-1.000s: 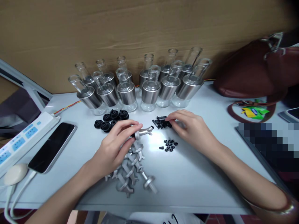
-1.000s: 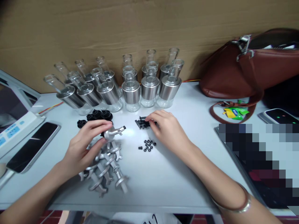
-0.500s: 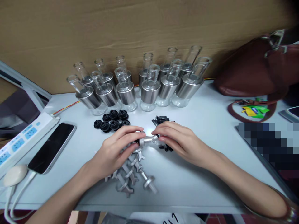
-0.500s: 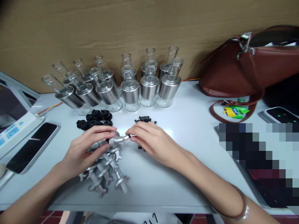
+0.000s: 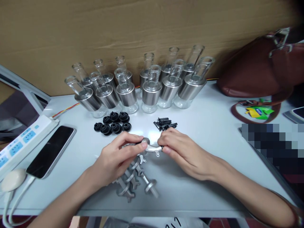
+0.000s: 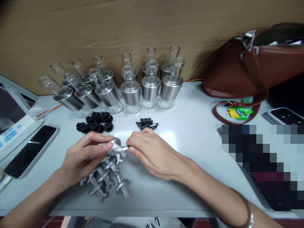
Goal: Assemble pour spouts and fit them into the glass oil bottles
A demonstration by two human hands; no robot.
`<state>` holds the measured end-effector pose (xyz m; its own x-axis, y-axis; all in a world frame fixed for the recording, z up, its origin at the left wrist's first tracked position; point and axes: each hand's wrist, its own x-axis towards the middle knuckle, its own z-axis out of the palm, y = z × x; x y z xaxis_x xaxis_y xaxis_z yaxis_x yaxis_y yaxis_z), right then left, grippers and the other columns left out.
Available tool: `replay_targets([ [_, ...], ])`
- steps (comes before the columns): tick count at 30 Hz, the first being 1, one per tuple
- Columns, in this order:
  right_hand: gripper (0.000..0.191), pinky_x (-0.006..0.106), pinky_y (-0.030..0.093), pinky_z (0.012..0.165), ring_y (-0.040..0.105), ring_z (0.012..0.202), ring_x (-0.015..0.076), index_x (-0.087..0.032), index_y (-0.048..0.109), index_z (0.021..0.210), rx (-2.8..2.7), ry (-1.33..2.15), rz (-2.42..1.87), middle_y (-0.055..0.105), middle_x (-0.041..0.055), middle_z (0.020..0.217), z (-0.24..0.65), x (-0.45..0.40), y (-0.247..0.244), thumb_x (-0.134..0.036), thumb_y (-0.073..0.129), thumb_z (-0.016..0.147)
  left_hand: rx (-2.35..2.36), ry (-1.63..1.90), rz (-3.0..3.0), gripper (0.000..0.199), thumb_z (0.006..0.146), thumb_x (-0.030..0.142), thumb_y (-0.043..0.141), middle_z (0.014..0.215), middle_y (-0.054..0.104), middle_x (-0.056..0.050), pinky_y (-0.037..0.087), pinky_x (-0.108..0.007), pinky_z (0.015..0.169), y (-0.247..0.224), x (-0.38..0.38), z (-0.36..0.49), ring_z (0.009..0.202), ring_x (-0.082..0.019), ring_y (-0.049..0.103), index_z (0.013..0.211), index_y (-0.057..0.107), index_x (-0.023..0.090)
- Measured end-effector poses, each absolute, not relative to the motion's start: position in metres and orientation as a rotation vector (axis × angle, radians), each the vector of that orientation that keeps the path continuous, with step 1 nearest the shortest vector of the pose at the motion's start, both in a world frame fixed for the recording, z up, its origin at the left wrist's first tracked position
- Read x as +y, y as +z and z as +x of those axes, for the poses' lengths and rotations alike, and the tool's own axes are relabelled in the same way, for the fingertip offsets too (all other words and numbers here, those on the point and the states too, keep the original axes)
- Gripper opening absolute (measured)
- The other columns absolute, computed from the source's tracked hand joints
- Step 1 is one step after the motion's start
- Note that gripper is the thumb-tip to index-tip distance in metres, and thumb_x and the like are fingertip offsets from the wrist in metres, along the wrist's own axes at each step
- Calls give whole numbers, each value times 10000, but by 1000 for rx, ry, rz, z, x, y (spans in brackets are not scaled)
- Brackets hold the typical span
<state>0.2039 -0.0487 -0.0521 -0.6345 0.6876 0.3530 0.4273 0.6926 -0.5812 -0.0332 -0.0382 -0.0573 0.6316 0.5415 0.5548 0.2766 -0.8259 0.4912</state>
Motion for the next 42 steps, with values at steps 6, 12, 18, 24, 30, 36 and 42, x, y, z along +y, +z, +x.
replay_targets([
  [6, 381, 276, 429, 690, 503, 654, 143, -185, 472, 822, -2307, 600, -837, 571, 30, 728, 202, -52, -52, -314, 190, 1042, 595, 1055, 2558, 304, 924, 31, 478, 1036, 592, -82, 574, -299, 852, -62, -39, -36, 1034, -173, 633, 1169, 567, 188],
  [12, 378, 250, 417, 652, 488, 621, 134, -191, 462, 810, -2226, 536, -796, 537, 12, 679, 201, -52, -53, -313, 192, 1045, 646, 955, 2551, 353, 867, 66, 555, 1046, 598, -93, 560, -248, 784, -52, -41, -34, 939, -158, 624, 1207, 526, 157],
  [18, 341, 224, 406, 603, 488, 589, 117, -202, 466, 785, -2124, 624, -865, 534, -9, 664, 197, -54, -56, -307, 265, 1041, 678, 790, 2628, 343, 885, 124, 553, 1103, 579, -120, 526, -244, 849, -48, -49, -29, 1004, -175, 599, 1224, 501, 119],
  [24, 319, 189, 399, 526, 507, 489, 83, -211, 441, 742, -1906, 1056, -1049, 520, -55, 550, 196, -59, -55, -313, 327, 1022, 449, 725, 2721, 254, 959, 123, 403, 1201, 564, -150, 516, -329, 913, -47, -44, -26, 1129, -214, 558, 1183, 515, 165],
  [30, 299, 187, 407, 534, 519, 502, 81, -205, 456, 796, -1939, 1254, -1044, 537, -54, 562, 196, -58, -51, -348, 319, 1020, 590, 671, 2784, 211, 959, 142, 488, 1153, 586, -76, 501, -281, 881, -51, -47, -24, 1051, -187, 550, 1160, 535, 184],
  [36, 273, 197, 424, 583, 540, 570, 90, -202, 488, 898, -1910, 1240, -1080, 540, -47, 634, 198, -56, -52, -358, 304, 1025, 511, 704, 2791, 322, 950, 31, 393, 1126, 568, -84, 479, -286, 917, -46, -45, -24, 1058, -179, 519, 1201, 530, 179],
  [42, 308, 209, 355, 532, 456, 524, 94, -210, 437, 735, -2031, 1066, -1106, 467, -54, 592, 196, -56, -52, -311, 338, 1008, 568, 661, 2789, 197, 985, 179, 446, 1002, 621, -67, 507, -241, 807, -45, -47, -22, 936, -154, 576, 1163, 530, 169],
])
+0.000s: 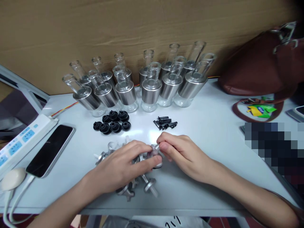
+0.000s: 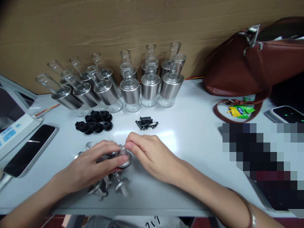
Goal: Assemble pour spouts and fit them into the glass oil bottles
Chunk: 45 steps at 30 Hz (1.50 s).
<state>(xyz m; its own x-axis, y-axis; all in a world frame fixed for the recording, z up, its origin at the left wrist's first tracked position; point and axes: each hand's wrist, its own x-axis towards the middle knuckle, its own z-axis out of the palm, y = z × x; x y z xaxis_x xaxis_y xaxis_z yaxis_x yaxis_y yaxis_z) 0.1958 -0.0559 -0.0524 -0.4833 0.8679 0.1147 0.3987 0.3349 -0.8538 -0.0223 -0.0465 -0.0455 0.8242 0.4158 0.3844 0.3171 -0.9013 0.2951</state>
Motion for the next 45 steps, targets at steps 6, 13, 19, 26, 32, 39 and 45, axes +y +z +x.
replay_targets([
  [6, 367, 235, 331, 570, 405, 512, 100, -206, 370, 647, -2063, 842, -1172, 415, -53, 564, 192, -55, -53, -295, 345, 1002, 556, 647, 2702, 217, 976, 222, 480, 1035, 646, -101, 470, -312, 849, -44, -48, -23, 946, -183, 582, 1169, 511, 127],
  [13, 400, 244, 362, 586, 442, 528, 114, -199, 421, 605, -2036, 926, -1235, 479, -35, 540, 194, -56, -49, -296, 362, 989, 607, 653, 2666, 196, 995, 258, 445, 1021, 674, -89, 466, -323, 832, -43, -47, -20, 962, -182, 610, 1157, 470, 151],
  [19, 354, 242, 383, 609, 472, 541, 108, -200, 456, 664, -2056, 807, -1034, 492, -35, 578, 197, -56, -50, -268, 368, 1000, 564, 650, 2577, 174, 1007, 261, 403, 950, 685, -73, 465, -309, 806, -38, -47, -20, 869, -172, 624, 1139, 459, 162],
  [26, 230, 299, 429, 666, 533, 610, 144, -190, 544, 828, -2126, 465, -874, 586, 11, 663, 200, -54, -52, -208, 385, 993, 641, 764, 2334, 273, 967, 355, 498, 921, 642, -50, 509, -287, 727, -41, -47, -31, 828, -175, 608, 1197, 468, 213],
  [32, 153, 287, 520, 716, 672, 801, 167, -206, 629, 913, -1952, 480, -953, 708, 51, 871, 207, -51, -46, -74, 563, 870, 747, 1030, 2164, 364, 895, 236, 624, 997, 638, -59, 515, -315, 758, -52, -40, -40, 892, -196, 626, 1228, 479, 248],
  [39, 148, 255, 528, 612, 659, 638, 142, -215, 629, 802, -1997, 564, -1021, 704, 12, 725, 211, -51, -41, -86, 558, 807, 634, 1150, 2162, 413, 892, 222, 631, 997, 622, -67, 519, -370, 760, -54, -41, -37, 883, -214, 633, 1274, 477, 239],
  [45, 121, 253, 502, 581, 613, 585, 130, -205, 617, 771, -2041, 517, -1044, 670, 11, 683, 211, -50, -39, -118, 551, 822, 668, 1206, 2181, 414, 880, 230, 647, 937, 608, -51, 529, -367, 751, -57, -39, -40, 844, -210, 645, 1266, 498, 236],
])
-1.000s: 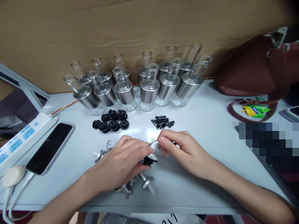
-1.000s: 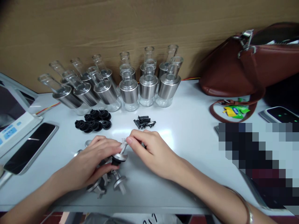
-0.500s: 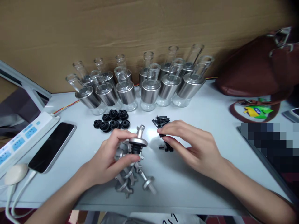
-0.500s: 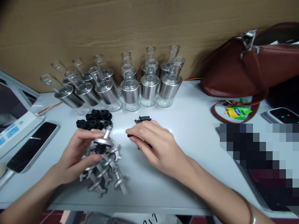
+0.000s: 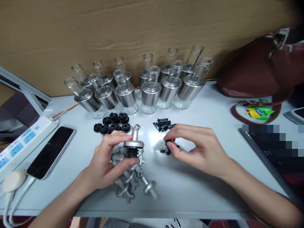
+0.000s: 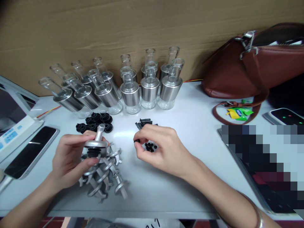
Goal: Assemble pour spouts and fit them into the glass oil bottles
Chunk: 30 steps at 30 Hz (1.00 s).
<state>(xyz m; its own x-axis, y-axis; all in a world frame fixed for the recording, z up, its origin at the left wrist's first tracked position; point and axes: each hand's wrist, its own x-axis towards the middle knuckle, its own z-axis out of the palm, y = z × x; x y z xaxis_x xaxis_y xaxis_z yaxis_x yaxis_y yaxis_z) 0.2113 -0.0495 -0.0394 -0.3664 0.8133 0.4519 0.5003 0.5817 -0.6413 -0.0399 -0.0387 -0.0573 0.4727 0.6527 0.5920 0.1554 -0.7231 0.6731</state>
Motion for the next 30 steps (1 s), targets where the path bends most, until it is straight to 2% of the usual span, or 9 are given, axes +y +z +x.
replay_targets([
  [8, 119, 226, 532, 631, 658, 619, 120, -197, 647, 797, -1951, 625, -1162, 719, -3, 741, 213, -47, -41, -99, 581, 784, 596, 1236, 2144, 429, 862, 196, 668, 979, 606, -62, 531, -378, 759, -57, -38, -38, 863, -215, 654, 1260, 507, 212],
  [13, 174, 250, 515, 645, 689, 734, 152, -207, 655, 918, -2142, 586, -1125, 744, 28, 873, 218, -44, -41, -128, 511, 860, 572, 1272, 2136, 431, 860, 188, 671, 960, 620, -57, 527, -360, 756, -57, -37, -37, 855, -202, 651, 1259, 508, 195],
  [18, 138, 274, 466, 618, 622, 680, 163, -191, 608, 955, -2324, 597, -1197, 684, 47, 822, 224, -40, -46, -168, 474, 929, 602, 1240, 2191, 442, 854, 215, 684, 982, 609, -61, 538, -369, 759, -58, -38, -38, 846, -204, 662, 1259, 506, 220],
  [22, 152, 295, 474, 695, 606, 792, 184, -179, 648, 919, -2421, 649, -1130, 635, 72, 882, 223, -39, -54, -186, 498, 945, 603, 1219, 2212, 469, 850, 192, 687, 995, 611, -67, 532, -365, 764, -59, -38, -39, 856, -203, 661, 1278, 497, 223],
  [30, 222, 376, 457, 815, 612, 873, 222, -153, 678, 946, -2519, 646, -1127, 671, 80, 906, 214, -41, -63, -60, 486, 886, 579, 1225, 2243, 470, 845, 181, 691, 988, 617, -66, 519, -356, 815, -58, -37, -37, 880, -192, 650, 1274, 500, 196],
])
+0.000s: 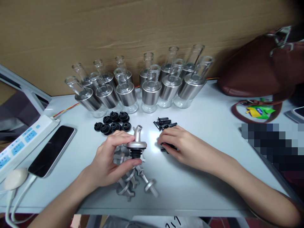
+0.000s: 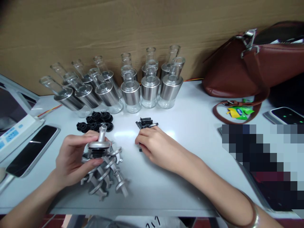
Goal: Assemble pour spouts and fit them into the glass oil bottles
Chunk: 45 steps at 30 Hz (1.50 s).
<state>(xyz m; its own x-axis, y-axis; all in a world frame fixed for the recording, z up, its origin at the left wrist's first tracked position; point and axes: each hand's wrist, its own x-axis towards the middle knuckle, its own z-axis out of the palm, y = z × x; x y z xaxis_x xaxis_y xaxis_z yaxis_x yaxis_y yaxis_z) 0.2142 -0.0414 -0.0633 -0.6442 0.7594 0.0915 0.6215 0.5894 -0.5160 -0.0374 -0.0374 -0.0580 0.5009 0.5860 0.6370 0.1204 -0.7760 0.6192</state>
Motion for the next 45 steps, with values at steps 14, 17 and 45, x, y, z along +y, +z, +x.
replay_targets([
  [14, 185, 352, 393, 753, 577, 798, 214, -140, 687, 876, -2635, 481, -1206, 656, 73, 824, 213, -40, -66, -75, 514, 884, 551, 1214, 2276, 498, 842, 165, 694, 1013, 646, -77, 514, -349, 838, -57, -35, -36, 884, -191, 662, 1296, 490, 183],
  [17, 194, 355, 392, 755, 572, 810, 217, -140, 688, 869, -2638, 482, -1211, 655, 78, 837, 213, -40, -65, -81, 505, 888, 544, 1219, 2269, 516, 835, 153, 700, 1021, 645, -76, 508, -346, 848, -57, -35, -36, 887, -190, 659, 1305, 489, 185],
  [45, 110, 245, 455, 658, 638, 685, 145, -179, 678, 797, -2380, 713, -1281, 703, 19, 764, 255, -23, -54, -141, 580, 830, 529, 1239, 2204, 555, 805, 85, 701, 1047, 617, -89, 542, -373, 781, -60, -35, -39, 898, -226, 671, 1308, 491, 192],
])
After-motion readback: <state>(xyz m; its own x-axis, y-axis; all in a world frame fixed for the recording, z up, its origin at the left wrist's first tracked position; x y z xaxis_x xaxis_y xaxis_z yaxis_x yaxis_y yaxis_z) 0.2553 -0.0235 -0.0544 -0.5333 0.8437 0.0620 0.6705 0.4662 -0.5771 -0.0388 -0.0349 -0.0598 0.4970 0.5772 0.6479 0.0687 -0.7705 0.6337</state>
